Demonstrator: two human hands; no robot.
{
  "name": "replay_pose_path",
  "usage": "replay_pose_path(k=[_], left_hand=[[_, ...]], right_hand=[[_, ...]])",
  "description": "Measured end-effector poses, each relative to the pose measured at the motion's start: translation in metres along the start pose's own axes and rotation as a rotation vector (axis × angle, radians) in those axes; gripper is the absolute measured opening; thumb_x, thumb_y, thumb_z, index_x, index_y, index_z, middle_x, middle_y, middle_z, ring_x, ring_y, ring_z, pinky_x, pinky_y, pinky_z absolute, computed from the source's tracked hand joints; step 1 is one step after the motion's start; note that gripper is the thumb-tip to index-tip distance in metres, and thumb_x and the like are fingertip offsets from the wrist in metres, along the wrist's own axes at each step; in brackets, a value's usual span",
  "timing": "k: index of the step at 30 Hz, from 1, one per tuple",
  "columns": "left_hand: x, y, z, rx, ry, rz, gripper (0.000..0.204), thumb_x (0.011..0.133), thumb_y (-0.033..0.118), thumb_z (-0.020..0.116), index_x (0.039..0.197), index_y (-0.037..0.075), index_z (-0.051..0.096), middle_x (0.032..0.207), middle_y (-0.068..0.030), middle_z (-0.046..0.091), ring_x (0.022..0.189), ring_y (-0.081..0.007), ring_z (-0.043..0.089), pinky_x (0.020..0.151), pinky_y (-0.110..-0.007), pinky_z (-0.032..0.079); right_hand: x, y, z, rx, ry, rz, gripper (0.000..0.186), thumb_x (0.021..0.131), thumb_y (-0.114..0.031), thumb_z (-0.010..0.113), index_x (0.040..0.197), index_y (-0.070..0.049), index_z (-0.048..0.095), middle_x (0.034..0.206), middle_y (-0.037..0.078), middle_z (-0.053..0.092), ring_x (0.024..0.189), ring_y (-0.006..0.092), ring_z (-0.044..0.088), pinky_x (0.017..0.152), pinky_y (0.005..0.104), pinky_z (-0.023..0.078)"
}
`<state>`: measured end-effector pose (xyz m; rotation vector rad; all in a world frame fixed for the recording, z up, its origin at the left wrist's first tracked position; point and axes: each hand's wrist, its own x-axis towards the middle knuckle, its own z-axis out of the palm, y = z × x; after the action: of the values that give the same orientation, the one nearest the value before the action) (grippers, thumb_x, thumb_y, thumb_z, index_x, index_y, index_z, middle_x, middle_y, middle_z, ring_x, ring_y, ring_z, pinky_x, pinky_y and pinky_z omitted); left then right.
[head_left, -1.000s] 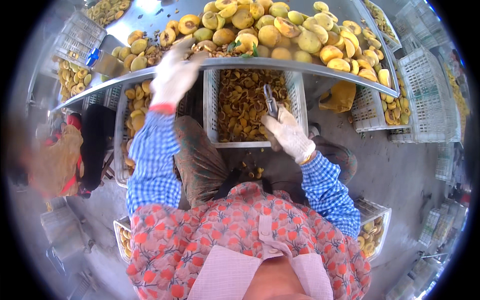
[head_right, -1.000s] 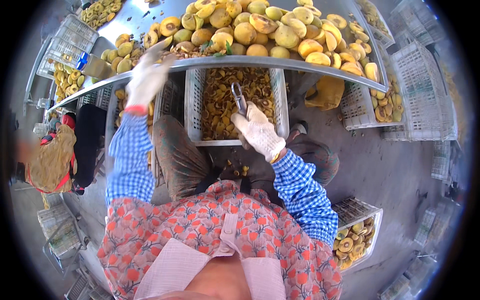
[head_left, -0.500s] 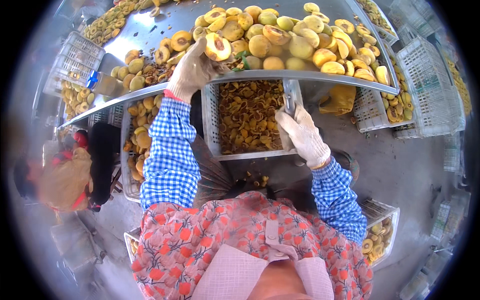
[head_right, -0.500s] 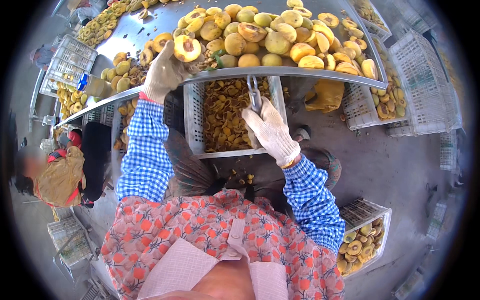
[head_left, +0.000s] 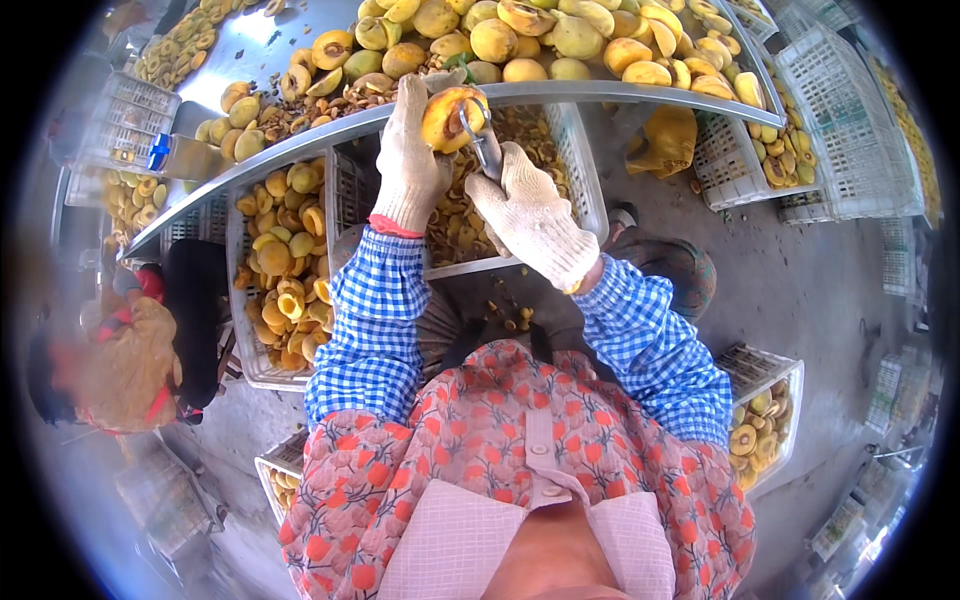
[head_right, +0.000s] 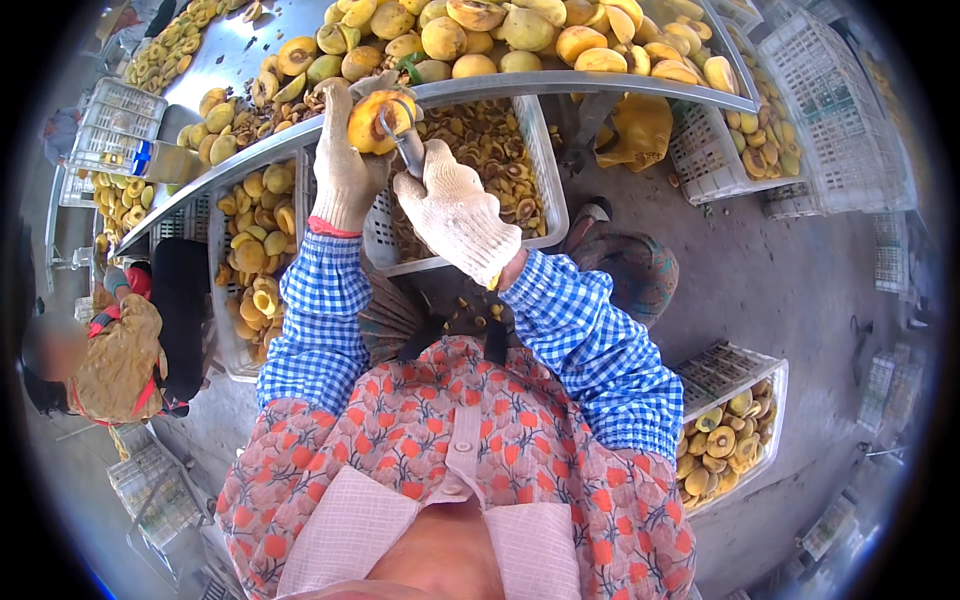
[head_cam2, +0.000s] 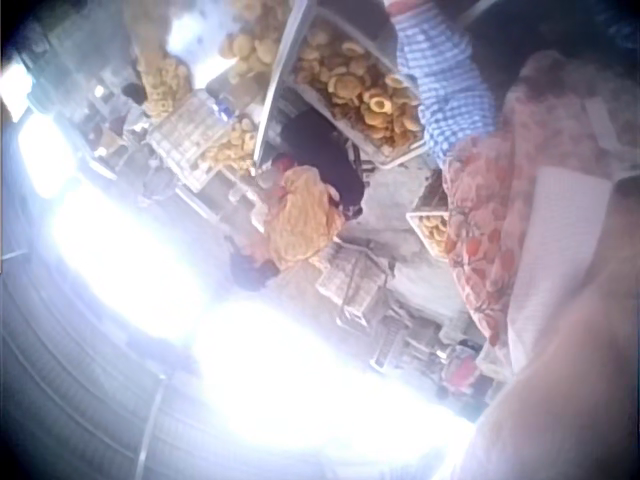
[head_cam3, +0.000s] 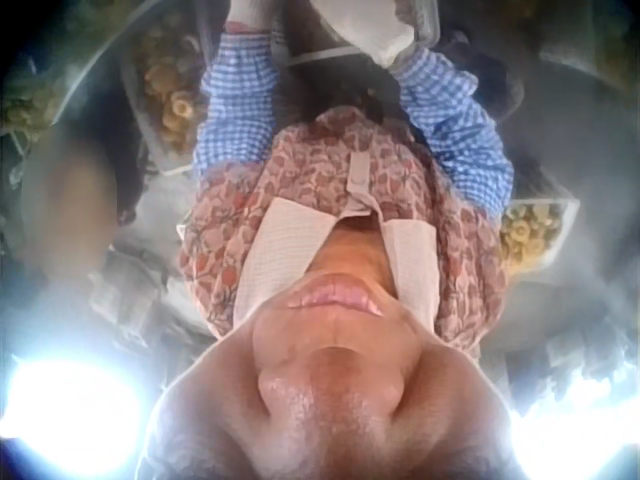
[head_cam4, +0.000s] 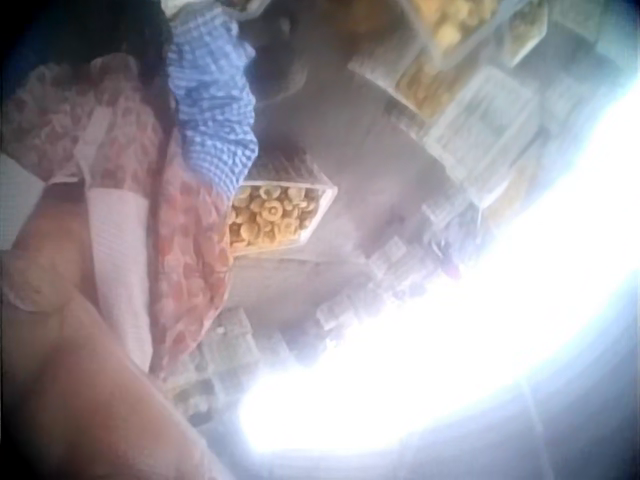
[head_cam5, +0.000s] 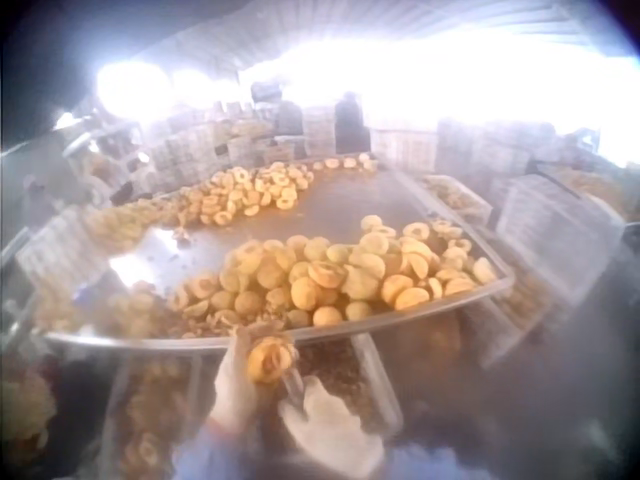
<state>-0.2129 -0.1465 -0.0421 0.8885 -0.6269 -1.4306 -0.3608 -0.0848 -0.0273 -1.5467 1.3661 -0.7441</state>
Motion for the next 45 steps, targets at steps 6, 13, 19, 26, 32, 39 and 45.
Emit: replay_pose_path(k=[6, 13, 19, 26, 32, 39, 45], left_hand=[[-0.001, -0.012, -0.008, 0.93, 0.07, 0.481, 0.049, 0.096, 0.036, 0.056, 0.129, 0.0, 0.05, 0.125, -0.0159, 0.06, 0.112, -0.0272, 0.062, 0.091, -0.037, 0.053], [-0.003, 0.011, 0.006, 0.241, -0.029, -0.166, 0.035, 0.103, 0.027, 0.049, 0.121, -0.003, 0.055, 0.115, -0.015, 0.065, 0.103, -0.0223, 0.066, 0.083, -0.031, 0.057], [-0.008, 0.004, 0.031, 0.571, 0.375, -0.068, 0.054, 0.1, 0.049, 0.046, 0.116, 0.001, 0.065, 0.112, -0.0148, 0.067, 0.093, -0.0203, 0.065, 0.08, -0.031, 0.051], [-0.021, 0.002, 0.045, 0.622, 0.511, 0.072, 0.057, 0.098, 0.053, 0.046, 0.093, 0.004, 0.074, 0.087, -0.0087, 0.073, 0.079, -0.0166, 0.064, 0.075, -0.031, 0.049], [-0.028, 0.016, 0.054, 0.659, 0.313, -0.017, 0.055, 0.101, 0.045, 0.05, 0.119, -0.005, 0.063, 0.101, -0.0115, 0.068, 0.092, -0.0174, 0.066, 0.08, -0.028, 0.052], [-0.006, 0.011, 0.032, 0.261, -0.039, -0.307, 0.054, 0.103, 0.043, 0.044, 0.096, -0.007, 0.063, 0.09, -0.0192, 0.068, 0.074, -0.0302, 0.069, 0.065, -0.041, 0.061], [0.002, 0.012, 0.02, 0.12, -0.058, -0.568, 0.055, 0.102, 0.048, 0.042, 0.113, -0.003, 0.06, 0.099, -0.0153, 0.07, 0.081, -0.0237, 0.07, 0.07, -0.033, 0.061]], right_hand=[[-0.002, 0.016, 0.015, -0.254, 0.099, -0.236, 0.03, 0.093, -0.027, 0.058, 0.106, -0.001, 0.047, 0.074, 0.022, 0.063, 0.075, 0.0419, 0.066, 0.061, 0.0503, 0.052], [-0.009, 0.01, 0.007, 0.08, -0.19, 0.115, 0.036, 0.092, -0.029, 0.059, 0.11, 0.0, 0.047, 0.078, 0.024, 0.066, 0.077, 0.0441, 0.067, 0.068, 0.0528, 0.053], [-0.014, 0.028, 0.035, -0.291, 0.138, -0.135, 0.031, 0.094, -0.021, 0.055, 0.11, 0.003, 0.043, 0.068, 0.014, 0.057, 0.053, 0.0282, 0.06, 0.056, 0.0408, 0.051], [-0.014, 0.036, 0.013, -0.158, -0.172, -0.222, 0.038, 0.092, -0.03, 0.055, 0.111, 0.001, 0.047, 0.091, 0.028, 0.064, 0.091, 0.0459, 0.064, 0.078, 0.0498, 0.052], [-0.021, 0.005, -0.006, 0.624, -0.411, 0.174, 0.02, 0.093, -0.024, 0.055, 0.093, -0.004, 0.05, 0.067, 0.008, 0.051, 0.051, 0.0236, 0.057, 0.048, 0.0377, 0.047], [-0.017, 0.007, -0.031, 0.837, -0.681, 0.39, 0.014, 0.094, -0.018, 0.059, 0.092, -0.01, 0.047, 0.065, -0.004, 0.041, 0.043, 0.0058, 0.037, 0.037, 0.0234, 0.03], [-0.023, 0.02, -0.016, 1.19, -0.765, 0.383, 0.01, 0.098, -0.018, 0.056, 0.094, -0.009, 0.052, 0.06, -0.007, 0.038, 0.038, 0.0047, 0.03, 0.034, 0.0224, 0.024]])
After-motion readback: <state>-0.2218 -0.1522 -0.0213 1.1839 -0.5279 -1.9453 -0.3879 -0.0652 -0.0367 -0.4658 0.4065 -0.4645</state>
